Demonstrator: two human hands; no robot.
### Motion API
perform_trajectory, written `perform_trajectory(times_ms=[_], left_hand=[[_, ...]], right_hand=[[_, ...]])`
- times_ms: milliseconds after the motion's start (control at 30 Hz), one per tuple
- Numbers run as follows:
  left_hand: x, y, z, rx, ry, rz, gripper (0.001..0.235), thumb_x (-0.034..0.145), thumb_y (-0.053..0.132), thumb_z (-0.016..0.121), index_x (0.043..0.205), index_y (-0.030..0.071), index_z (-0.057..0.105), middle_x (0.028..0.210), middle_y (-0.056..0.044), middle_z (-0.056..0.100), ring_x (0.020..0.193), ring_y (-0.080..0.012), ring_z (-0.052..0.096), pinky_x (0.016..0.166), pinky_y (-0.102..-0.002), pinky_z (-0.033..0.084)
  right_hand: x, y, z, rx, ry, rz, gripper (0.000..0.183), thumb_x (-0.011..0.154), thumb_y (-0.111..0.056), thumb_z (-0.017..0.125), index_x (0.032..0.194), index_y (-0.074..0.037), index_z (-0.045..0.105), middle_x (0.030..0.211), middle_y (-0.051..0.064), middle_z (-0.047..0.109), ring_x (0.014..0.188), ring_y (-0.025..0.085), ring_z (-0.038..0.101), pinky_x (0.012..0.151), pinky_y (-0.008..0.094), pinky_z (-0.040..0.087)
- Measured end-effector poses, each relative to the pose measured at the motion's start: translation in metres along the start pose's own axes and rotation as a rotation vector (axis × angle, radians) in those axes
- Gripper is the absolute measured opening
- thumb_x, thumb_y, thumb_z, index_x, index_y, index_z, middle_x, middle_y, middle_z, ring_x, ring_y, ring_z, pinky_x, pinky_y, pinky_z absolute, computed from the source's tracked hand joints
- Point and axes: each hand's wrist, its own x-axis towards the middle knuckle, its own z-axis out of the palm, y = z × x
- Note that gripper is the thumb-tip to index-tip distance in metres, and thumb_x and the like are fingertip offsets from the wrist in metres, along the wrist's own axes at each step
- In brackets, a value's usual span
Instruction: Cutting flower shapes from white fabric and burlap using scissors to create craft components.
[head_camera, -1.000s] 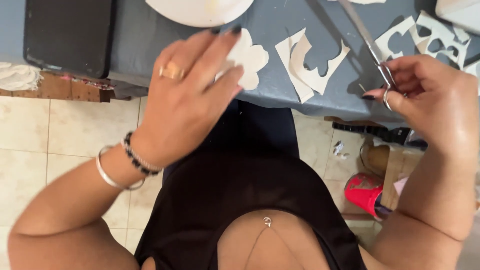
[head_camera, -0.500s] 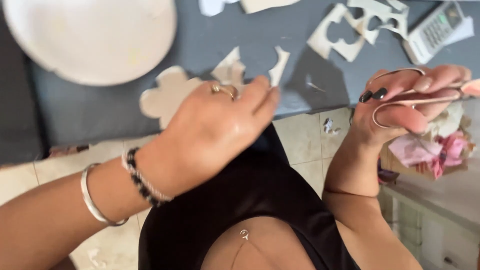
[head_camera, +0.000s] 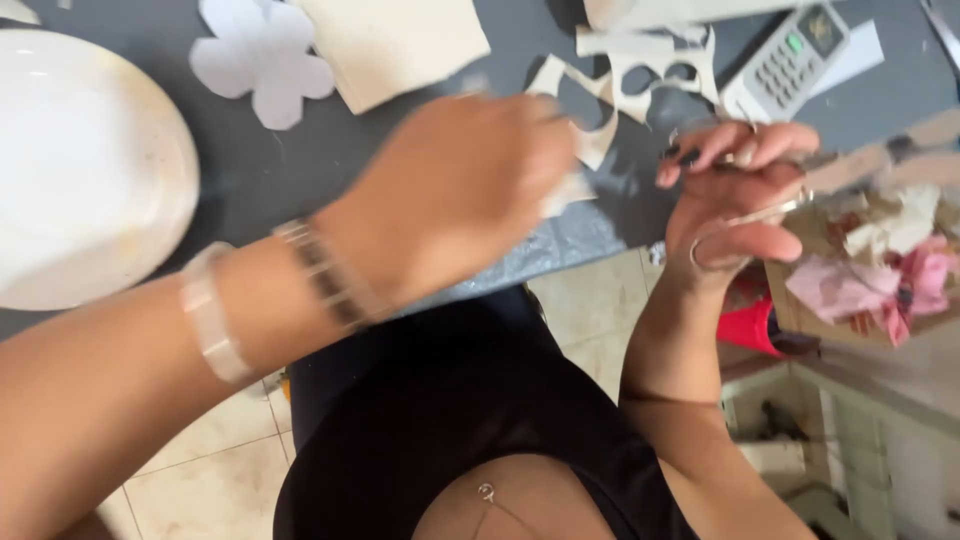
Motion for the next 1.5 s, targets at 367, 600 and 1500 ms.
perform_trajectory(times_ms=[367,600,1500], left_hand=[[-0.077,0.066,0.019,-0.024,0.300,0.388,0.010,0.101,0.003,0.061,0.091,0.002,0.061,0.091,-0.010,0.054,0.079,-0.0280,0.050,0.070,-0.043,0.043],[-0.203,0.044,-0.003,0.155,0.405,0.034,0.029,0.099,0.015,0.063,0.120,-0.004,0.067,0.123,-0.018,0.070,0.116,-0.0364,0.068,0.104,-0.055,0.052],[-0.260,-0.023,0.018,0.215,0.606,-0.106,0.022,0.098,0.003,0.067,0.120,0.002,0.070,0.120,-0.012,0.071,0.111,-0.0302,0.070,0.104,-0.047,0.056]], right_hand=[[-0.011,0.006,-0.011,0.065,0.046,0.083,0.068,0.091,-0.081,0.048,0.111,-0.017,0.038,0.089,0.002,0.045,0.066,0.016,0.046,0.056,0.029,0.047],[-0.007,-0.011,-0.020,-0.318,-0.363,-0.122,0.050,0.090,-0.052,0.060,0.119,-0.017,0.039,0.101,0.007,0.058,0.075,0.017,0.061,0.066,0.034,0.052],[0.065,-0.151,0.159,-0.085,-1.253,-0.104,0.029,0.097,-0.033,0.056,0.109,-0.011,0.070,0.106,0.002,0.069,0.093,0.020,0.072,0.083,0.033,0.062]])
